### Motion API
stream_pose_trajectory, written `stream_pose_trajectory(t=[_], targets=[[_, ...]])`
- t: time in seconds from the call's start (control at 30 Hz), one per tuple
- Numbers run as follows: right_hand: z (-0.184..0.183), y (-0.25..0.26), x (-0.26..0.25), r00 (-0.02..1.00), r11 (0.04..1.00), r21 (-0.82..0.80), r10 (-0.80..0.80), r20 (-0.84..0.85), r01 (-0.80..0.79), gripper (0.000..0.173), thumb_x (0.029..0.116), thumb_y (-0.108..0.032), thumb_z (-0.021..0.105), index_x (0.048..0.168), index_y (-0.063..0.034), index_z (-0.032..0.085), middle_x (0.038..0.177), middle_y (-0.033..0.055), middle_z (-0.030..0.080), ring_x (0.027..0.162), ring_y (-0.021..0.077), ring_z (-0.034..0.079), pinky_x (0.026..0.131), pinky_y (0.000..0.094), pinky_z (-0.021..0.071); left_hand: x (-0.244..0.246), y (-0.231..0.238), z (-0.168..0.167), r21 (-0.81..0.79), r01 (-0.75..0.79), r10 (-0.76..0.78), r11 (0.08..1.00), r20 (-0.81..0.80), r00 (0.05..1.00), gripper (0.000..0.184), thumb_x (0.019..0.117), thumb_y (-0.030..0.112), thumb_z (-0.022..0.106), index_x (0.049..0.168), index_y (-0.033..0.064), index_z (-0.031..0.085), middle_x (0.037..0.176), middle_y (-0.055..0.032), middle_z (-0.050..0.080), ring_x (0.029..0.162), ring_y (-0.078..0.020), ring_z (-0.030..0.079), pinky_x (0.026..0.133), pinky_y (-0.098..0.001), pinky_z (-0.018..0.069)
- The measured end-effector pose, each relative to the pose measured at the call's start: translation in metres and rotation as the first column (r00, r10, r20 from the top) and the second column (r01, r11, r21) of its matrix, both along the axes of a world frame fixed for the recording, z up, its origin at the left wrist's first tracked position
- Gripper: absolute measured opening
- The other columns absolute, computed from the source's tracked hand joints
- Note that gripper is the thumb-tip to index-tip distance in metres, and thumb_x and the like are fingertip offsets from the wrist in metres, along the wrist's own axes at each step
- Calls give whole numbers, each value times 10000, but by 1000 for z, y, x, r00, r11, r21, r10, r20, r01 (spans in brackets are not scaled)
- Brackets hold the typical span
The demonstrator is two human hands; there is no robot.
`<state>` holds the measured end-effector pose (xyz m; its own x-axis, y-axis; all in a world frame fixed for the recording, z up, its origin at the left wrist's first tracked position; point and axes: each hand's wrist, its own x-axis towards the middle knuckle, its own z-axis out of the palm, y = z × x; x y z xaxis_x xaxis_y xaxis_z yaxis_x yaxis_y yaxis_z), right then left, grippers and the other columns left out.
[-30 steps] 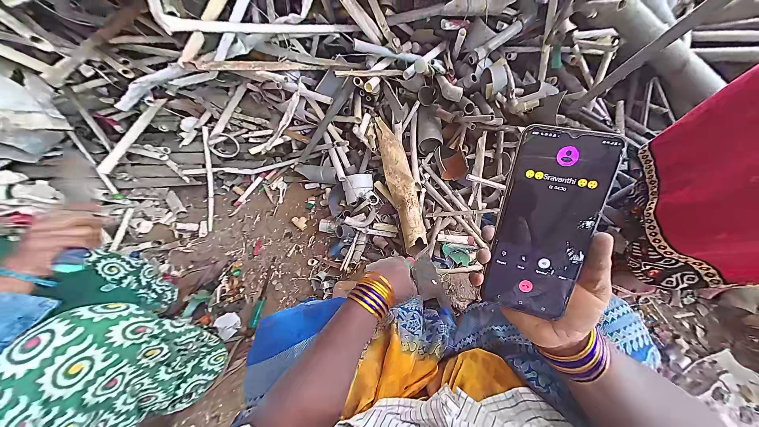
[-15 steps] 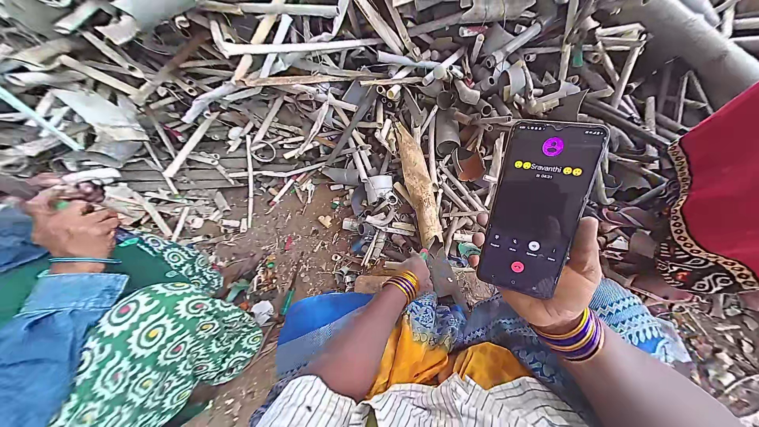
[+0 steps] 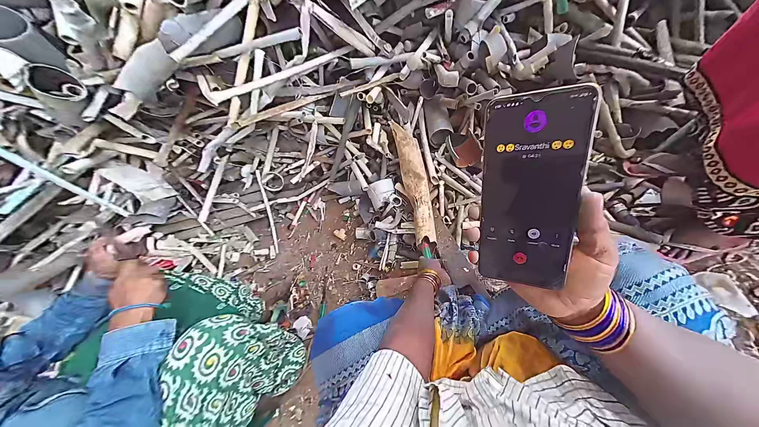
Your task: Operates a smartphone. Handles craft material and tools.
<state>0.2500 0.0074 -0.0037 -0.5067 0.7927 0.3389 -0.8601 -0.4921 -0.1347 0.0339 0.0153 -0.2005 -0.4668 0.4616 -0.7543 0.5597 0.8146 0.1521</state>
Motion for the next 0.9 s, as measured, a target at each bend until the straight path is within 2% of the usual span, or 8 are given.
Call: stream_pose_trajectory(t=[0.07, 0.17, 0.3, 0.43, 0.53, 0.67, 0.8, 0.9], targets=[[0, 3, 3, 1000, 1000, 6, -14, 6, 14, 567, 982, -531, 573, 1375, -124, 608, 1327, 195, 633, 1225, 344, 630, 1021, 517, 532, -3, 11, -22, 153, -289, 288, 945, 25, 957, 486, 1071, 150, 484, 1507, -40, 386, 1464, -270, 511, 1364, -344, 525, 1117, -478, 441], [-4, 11, 7, 999, 999, 3, -38, 34, 38, 575, 987, -553, 552, 1380, -136, 602, 1338, 197, 627, 1226, 353, 627, 1019, 521, 530, -2, 21, -25, 207, -304, 292, 930, 86, 952, 483, 1070, 134, 502, 1498, -58, 389, 1455, -290, 511, 1358, -361, 523, 1128, -485, 422], [-8, 18, 7, 994, 996, -21, -80, 76, 82, 563, 988, -564, 550, 1362, -149, 614, 1318, 185, 644, 1197, 341, 648, 991, 505, 554, -9, 30, -34, 287, -606, 513, 742, 339, 789, 446, 1091, 315, 507, 1298, -78, 549, 1093, -214, 582, 892, -262, 553, 822, -412, 490], [-9, 17, 6, 992, 996, -29, -84, 99, 87, 587, 978, -584, 558, 1368, -146, 597, 1300, 191, 639, 1176, 340, 652, 981, 498, 556, -24, 36, -35, 182, -770, 574, 612, 567, 591, 571, 1112, 521, 273, 1168, 14, 528, 758, -63, 490, 544, -138, 474, 497, -277, 448], [-10, 10, 6, 986, 995, -13, -100, 134, 103, 582, 953, -597, 599, 1328, -153, 630, 1248, 163, 674, 1147, 296, 672, 976, 473, 564, -54, 36, -70, 108, -860, 574, 499, 701, 422, 608, 1096, 573, 268, 1267, 43, 512, 856, -115, 600, 602, -175, 576, 512, -316, 511], [-7, 3, 6, 984, 994, -29, -101, 147, 106, 557, 914, -571, 669, 1241, -120, 679, 1174, 150, 711, 1088, 263, 704, 938, 427, 590, -67, 43, -54, 101, -906, 525, 410, 786, 326, 678, 1067, 629, 283, 1438, 90, 460, 1227, -165, 657, 903, -222, 668, 703, -362, 561], [-5, -4, 7, 996, 998, -19, -52, 73, 54, 561, 936, -551, 649, 1258, -93, 662, 1200, 161, 690, 1111, 274, 687, 958, 439, 575, -55, 51, -19, 59, -963, 379, 262, 912, 159, 642, 1071, 614, 289, 1400, 88, 454, 1230, -130, 642, 1005, -215, 665, 817, -359, 567], [-7, -7, 11, 997, 999, 15, -40, 59, 40, 564, 943, -559, 635, 1275, -105, 670, 1220, 161, 692, 1137, 280, 682, 975, 450, 566, -31, 48, 27, 61, -982, 392, 180, 911, 129, 433, 1114, 442, 310, 1290, 81, 472, 1058, -98, 639, 835, -158, 650, 697, -282, 551]])
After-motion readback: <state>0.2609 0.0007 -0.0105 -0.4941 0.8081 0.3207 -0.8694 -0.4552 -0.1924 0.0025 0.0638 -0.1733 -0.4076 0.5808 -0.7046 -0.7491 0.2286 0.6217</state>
